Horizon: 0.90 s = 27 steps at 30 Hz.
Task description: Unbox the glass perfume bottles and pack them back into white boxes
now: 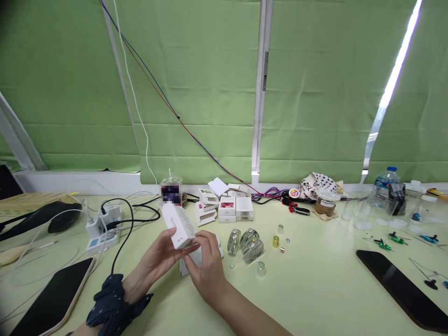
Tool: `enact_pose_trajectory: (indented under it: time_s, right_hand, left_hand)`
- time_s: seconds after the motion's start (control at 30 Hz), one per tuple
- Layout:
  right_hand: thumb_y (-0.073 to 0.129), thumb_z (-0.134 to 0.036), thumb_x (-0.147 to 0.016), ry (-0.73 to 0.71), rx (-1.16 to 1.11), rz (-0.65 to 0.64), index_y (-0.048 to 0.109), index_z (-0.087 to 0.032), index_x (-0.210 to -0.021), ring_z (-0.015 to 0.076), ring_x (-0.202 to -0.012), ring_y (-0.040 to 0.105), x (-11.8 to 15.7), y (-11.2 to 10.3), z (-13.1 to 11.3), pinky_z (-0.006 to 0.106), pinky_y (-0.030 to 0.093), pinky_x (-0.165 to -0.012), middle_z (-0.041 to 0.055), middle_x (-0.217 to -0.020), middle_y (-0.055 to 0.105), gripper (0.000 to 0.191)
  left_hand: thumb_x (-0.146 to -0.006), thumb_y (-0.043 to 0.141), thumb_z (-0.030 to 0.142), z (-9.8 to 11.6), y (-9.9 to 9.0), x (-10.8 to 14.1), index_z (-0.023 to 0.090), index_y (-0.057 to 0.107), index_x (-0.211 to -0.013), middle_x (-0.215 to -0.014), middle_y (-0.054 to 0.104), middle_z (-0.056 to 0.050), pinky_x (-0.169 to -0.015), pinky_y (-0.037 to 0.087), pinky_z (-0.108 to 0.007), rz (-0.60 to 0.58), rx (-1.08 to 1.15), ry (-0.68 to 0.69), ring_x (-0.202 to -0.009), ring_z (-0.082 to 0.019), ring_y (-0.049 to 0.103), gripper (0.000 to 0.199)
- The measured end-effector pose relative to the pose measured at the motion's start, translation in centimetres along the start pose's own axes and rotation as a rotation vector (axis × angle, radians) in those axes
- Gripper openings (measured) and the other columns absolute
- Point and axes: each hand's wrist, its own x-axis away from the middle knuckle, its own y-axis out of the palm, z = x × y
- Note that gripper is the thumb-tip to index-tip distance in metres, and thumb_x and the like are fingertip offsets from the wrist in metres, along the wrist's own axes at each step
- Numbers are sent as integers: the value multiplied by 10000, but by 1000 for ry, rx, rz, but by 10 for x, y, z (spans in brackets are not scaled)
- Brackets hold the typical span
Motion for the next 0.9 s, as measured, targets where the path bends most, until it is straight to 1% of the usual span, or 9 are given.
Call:
enact_pose_trajectory:
  time_s: [0.07,0.17,0.23,0.3,0.43,0.5,0.57,0.7,0.9]
  right_hand:
    - [556,-139,-792,0,3,39,574,-225,-962,243,-1023,540,-2,-1,0,400,449,-880,96,-1040,587,191]
    - [569,-162,-802,34,-14,42,554,-220,-931,229,-956,561,-3,-4,3,385,469,-837,87,-980,601,143]
    - [581,-191,-809,63,-62,25,553,-217,-922,213,-902,573,-3,-4,5,369,490,-808,71,-924,604,119]
    - [583,-225,-820,119,-133,16,559,-214,-927,199,-879,583,-2,-2,7,359,510,-808,61,-903,604,110]
    - [602,-307,-828,293,-309,9,557,-202,-898,183,-883,607,0,1,7,333,535,-814,51,-900,613,134]
    - [629,-327,-811,366,-395,12,553,-194,-863,183,-887,613,-1,1,7,316,537,-797,43,-876,616,163]
    - [660,-334,-788,415,-465,19,553,-188,-850,186,-898,614,-3,0,7,311,535,-790,39,-869,615,191]
    - [699,-327,-754,460,-555,27,554,-186,-840,186,-899,612,-6,-2,9,315,537,-788,39,-875,618,220]
    - [719,-322,-721,488,-549,33,551,-188,-814,181,-870,615,-8,-3,5,308,537,-767,32,-848,621,234]
  left_hand:
    - [-792,645,321,-11,2,-3,147,608,-1059,-934,709,-83,-784,544,-374,-3,-56,-12,-821,-214,667,321]
    - [-739,700,423,-20,5,-6,177,617,-1043,-924,709,-63,-686,532,-301,80,-137,43,-817,-198,658,400]
    - [-696,726,469,-22,7,-6,169,624,-1035,-924,715,-73,-669,522,-286,124,-173,70,-820,-204,661,464]
    - [-675,750,451,-23,11,-5,165,628,-1041,-967,718,-83,-704,518,-285,163,-205,116,-859,-213,665,480]
    - [-685,761,375,-29,18,-5,186,613,-1084,-1140,678,-83,-875,481,-315,267,-326,283,-1031,-238,628,465]
    - [-702,742,397,-31,20,-6,179,613,-1087,-1167,666,-92,-919,458,-333,308,-408,306,-1078,-254,604,461]
    - [-721,713,431,-32,21,-7,178,612,-1099,-1167,665,-96,-917,458,-344,335,-466,304,-1091,-269,595,466]
    - [-728,690,460,-33,23,-6,182,616,-1104,-1138,677,-95,-848,484,-343,373,-518,337,-1067,-285,603,473]
    - [-719,688,464,-35,22,-7,167,635,-1065,-1117,683,-106,-869,471,-350,380,-548,366,-1042,-291,616,459]
